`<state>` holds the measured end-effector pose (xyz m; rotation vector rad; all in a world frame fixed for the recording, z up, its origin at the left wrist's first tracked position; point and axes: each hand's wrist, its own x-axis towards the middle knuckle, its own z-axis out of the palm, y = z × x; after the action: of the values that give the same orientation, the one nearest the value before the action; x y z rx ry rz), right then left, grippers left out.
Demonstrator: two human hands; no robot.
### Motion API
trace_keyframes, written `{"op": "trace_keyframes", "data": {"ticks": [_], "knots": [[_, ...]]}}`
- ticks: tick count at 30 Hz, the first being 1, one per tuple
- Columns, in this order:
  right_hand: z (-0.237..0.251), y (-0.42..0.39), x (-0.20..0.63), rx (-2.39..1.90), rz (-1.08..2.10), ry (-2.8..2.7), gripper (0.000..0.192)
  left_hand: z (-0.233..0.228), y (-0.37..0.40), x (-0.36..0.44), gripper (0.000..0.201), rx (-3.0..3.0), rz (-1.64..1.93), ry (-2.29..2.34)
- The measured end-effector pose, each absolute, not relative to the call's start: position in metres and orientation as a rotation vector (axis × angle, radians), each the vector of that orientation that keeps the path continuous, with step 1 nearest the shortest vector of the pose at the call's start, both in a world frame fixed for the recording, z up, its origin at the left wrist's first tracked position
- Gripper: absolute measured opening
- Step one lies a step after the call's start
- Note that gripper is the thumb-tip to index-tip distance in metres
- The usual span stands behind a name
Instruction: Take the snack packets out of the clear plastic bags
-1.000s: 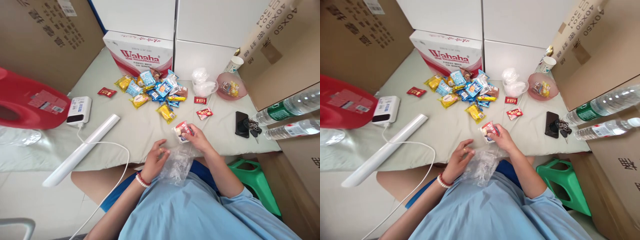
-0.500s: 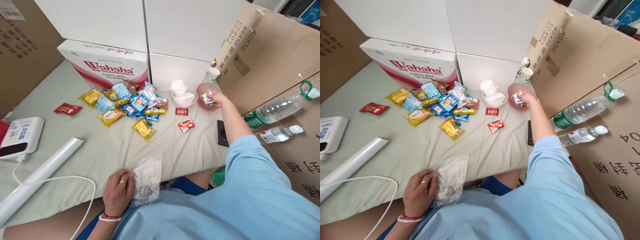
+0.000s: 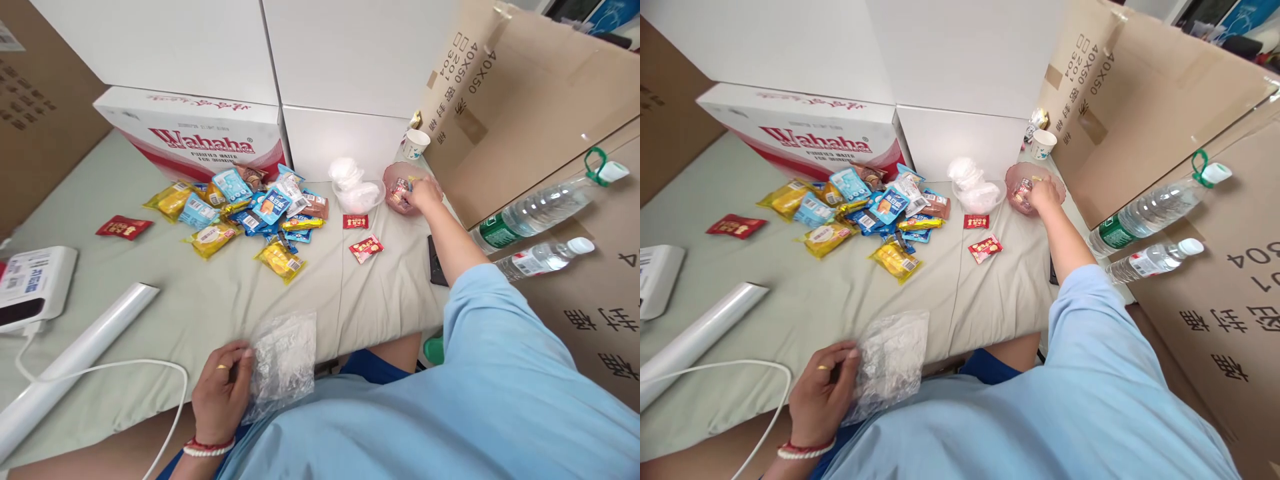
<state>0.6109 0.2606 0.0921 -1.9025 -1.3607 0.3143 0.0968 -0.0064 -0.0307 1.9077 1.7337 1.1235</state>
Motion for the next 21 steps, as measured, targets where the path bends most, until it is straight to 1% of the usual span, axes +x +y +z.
{"op": "trace_keyframes", "data": {"ticks": [3,4,6,8,10,12,14,17,19,21], "knots": [[0.096,0.224,0.586,-1.903,0.141,-1.357,0.019,-0.016,-0.008,0.098,0.029,1.391,1.059,1.774],[0.095,0.206,0.572,-1.869,0.131,-1.393,0.016,-0.01,-0.009,0.101,0.032,1.251,1.063,1.751],[0.092,0.161,0.536,-1.762,0.198,-1.508,0.019,0.0,-0.008,0.111,0.035,1.05,1.118,1.651],[0.086,0.111,0.495,-1.554,0.418,-1.71,0.021,0.007,-0.004,0.125,0.038,0.857,1.2,1.487],[0.079,0.062,0.45,-1.408,0.714,-1.81,0.023,0.013,0.0,0.14,0.04,0.666,1.253,1.321],[0.069,0.024,0.406,-1.359,0.971,-1.756,0.026,0.017,0.002,0.153,0.041,0.559,1.278,1.193],[0.058,0.002,0.368,-1.32,1.091,-1.675,0.028,0.022,0.0,0.162,0.04,0.529,1.28,1.092],[0.046,-0.003,0.339,-1.287,1.035,-1.639,0.031,0.029,-0.005,0.167,0.035,0.568,1.265,0.998],[0.043,0.003,0.339,-1.325,0.899,-1.581,0.029,0.032,-0.008,0.166,0.032,0.612,1.257,0.973],[0.043,0.01,0.347,-1.339,0.817,-1.543,0.032,0.034,-0.011,0.165,0.03,0.669,1.249,0.964]]}}
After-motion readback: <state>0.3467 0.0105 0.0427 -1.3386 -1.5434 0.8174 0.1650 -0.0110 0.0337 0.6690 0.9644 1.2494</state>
